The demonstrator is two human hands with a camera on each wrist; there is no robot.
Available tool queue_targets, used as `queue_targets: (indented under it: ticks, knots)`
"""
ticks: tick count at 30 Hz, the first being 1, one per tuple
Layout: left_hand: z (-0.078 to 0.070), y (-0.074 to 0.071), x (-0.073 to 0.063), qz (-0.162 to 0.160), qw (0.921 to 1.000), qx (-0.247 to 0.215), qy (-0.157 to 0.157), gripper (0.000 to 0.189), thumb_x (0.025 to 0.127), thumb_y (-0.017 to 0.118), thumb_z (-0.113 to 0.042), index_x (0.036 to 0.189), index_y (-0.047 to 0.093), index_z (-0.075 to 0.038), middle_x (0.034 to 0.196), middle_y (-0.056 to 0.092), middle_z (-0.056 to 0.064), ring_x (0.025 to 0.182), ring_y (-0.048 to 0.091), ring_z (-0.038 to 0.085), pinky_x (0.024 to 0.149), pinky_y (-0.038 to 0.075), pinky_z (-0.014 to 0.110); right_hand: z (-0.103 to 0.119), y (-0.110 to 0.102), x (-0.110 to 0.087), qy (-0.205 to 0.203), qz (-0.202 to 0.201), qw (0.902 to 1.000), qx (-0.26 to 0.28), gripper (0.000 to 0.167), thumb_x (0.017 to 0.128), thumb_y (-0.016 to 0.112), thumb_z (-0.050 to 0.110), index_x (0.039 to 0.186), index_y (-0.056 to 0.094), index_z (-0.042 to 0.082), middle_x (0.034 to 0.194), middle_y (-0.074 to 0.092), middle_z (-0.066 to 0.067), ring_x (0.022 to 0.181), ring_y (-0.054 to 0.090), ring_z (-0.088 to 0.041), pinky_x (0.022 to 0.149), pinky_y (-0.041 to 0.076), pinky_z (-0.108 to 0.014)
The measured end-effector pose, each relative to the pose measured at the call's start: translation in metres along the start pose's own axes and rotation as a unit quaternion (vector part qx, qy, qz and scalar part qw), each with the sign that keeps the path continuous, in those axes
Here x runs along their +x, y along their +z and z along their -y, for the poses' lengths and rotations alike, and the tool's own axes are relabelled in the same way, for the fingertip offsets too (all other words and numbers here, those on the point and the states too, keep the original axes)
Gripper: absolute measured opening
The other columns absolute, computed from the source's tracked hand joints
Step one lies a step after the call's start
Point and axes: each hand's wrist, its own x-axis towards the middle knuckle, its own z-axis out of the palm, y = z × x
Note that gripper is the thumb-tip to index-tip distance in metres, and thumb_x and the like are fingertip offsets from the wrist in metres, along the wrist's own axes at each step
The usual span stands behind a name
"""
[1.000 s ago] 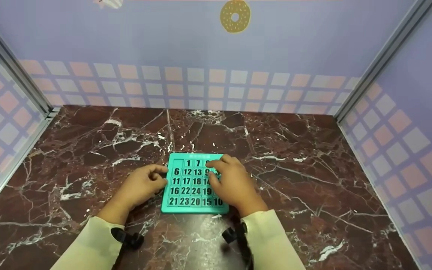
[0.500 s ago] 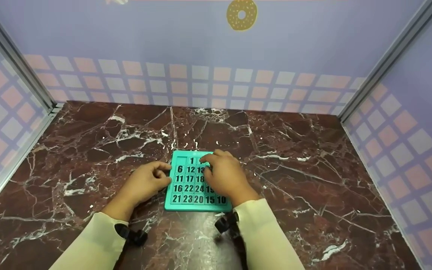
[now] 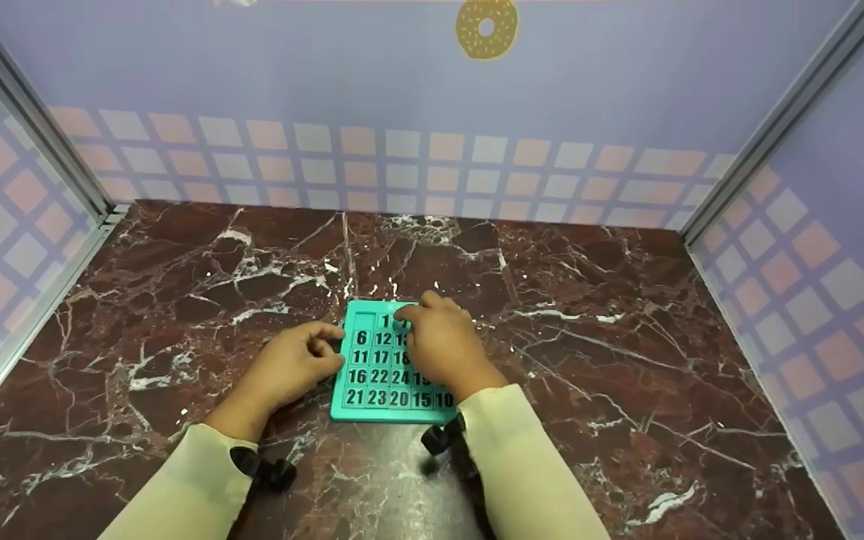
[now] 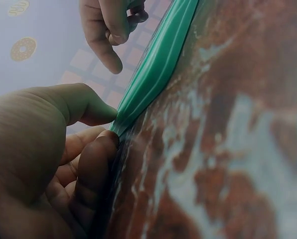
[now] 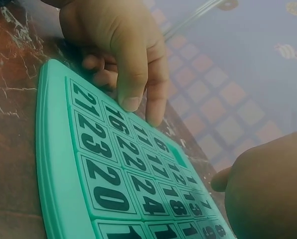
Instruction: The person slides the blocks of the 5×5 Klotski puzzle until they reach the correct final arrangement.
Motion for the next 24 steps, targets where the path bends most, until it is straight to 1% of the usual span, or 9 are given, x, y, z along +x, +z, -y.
queue_targets:
  ticks: [4, 8, 13, 20, 24]
  knots:
    - [0.0, 0.0, -0.001, 0.001, 1.0, 0.003, 0.003, 0.045, 0.091, 0.075, -0.023, 0.135, 0.075, -0.018, 0.078, 0.062, -0.01, 0.065, 0.052, 0.009, 0.069, 0.047, 0.033, 0.001, 0.004, 0.003, -0.007, 0.002, 0.9999, -0.012, 0.04, 0.104, 0.06, 0.008, 0.135, 0.081, 0.02, 0.106, 0.065, -0.003, 0.099, 0.062, -0.028, 0.095, 0.054, -0.054]
    - [0.001, 0.0, -0.001, 0.002, 1.0, 0.006, 0.001, 0.045, 0.091, 0.075, -0.024, 0.136, 0.075, -0.019, 0.079, 0.063, -0.01, 0.067, 0.053, 0.01, 0.071, 0.048, 0.033, 0.002, 0.01, 0.005, -0.014, 0.008, 0.9996, -0.022, 0.04, 0.102, 0.062, 0.007, 0.134, 0.082, 0.021, 0.106, 0.066, -0.004, 0.097, 0.062, -0.03, 0.093, 0.054, -0.054]
    - [0.002, 0.001, 0.0, 0.002, 1.0, 0.008, 0.001, 0.044, 0.092, 0.076, -0.025, 0.135, 0.075, -0.02, 0.08, 0.064, -0.01, 0.067, 0.054, 0.01, 0.072, 0.049, 0.033, 0.004, 0.012, 0.006, -0.006, 0.021, 0.9995, -0.022, 0.039, 0.101, 0.063, 0.008, 0.133, 0.082, 0.02, 0.11, 0.067, -0.005, 0.1, 0.063, -0.031, 0.096, 0.054, -0.056]
    - [0.003, 0.001, 0.002, 0.009, 0.9999, 0.003, 0.007, 0.044, 0.092, 0.075, -0.023, 0.136, 0.075, -0.018, 0.084, 0.069, -0.008, 0.069, 0.058, 0.011, 0.074, 0.05, 0.034, 0.007, 0.013, 0.006, -0.01, 0.015, 0.9996, -0.024, 0.037, 0.103, 0.061, 0.008, 0.131, 0.082, 0.02, 0.11, 0.068, -0.006, 0.097, 0.061, -0.031, 0.093, 0.053, -0.056]
    - [0.003, 0.002, 0.002, 0.007, 1.0, 0.003, 0.005, 0.044, 0.092, 0.076, -0.023, 0.135, 0.075, -0.018, 0.085, 0.07, -0.008, 0.07, 0.059, 0.011, 0.074, 0.05, 0.033, 0.01, 0.014, 0.006, -0.019, 0.009, 0.9994, -0.028, 0.038, 0.103, 0.061, 0.007, 0.131, 0.083, 0.02, 0.108, 0.069, -0.007, 0.099, 0.064, -0.032, 0.09, 0.055, -0.056]
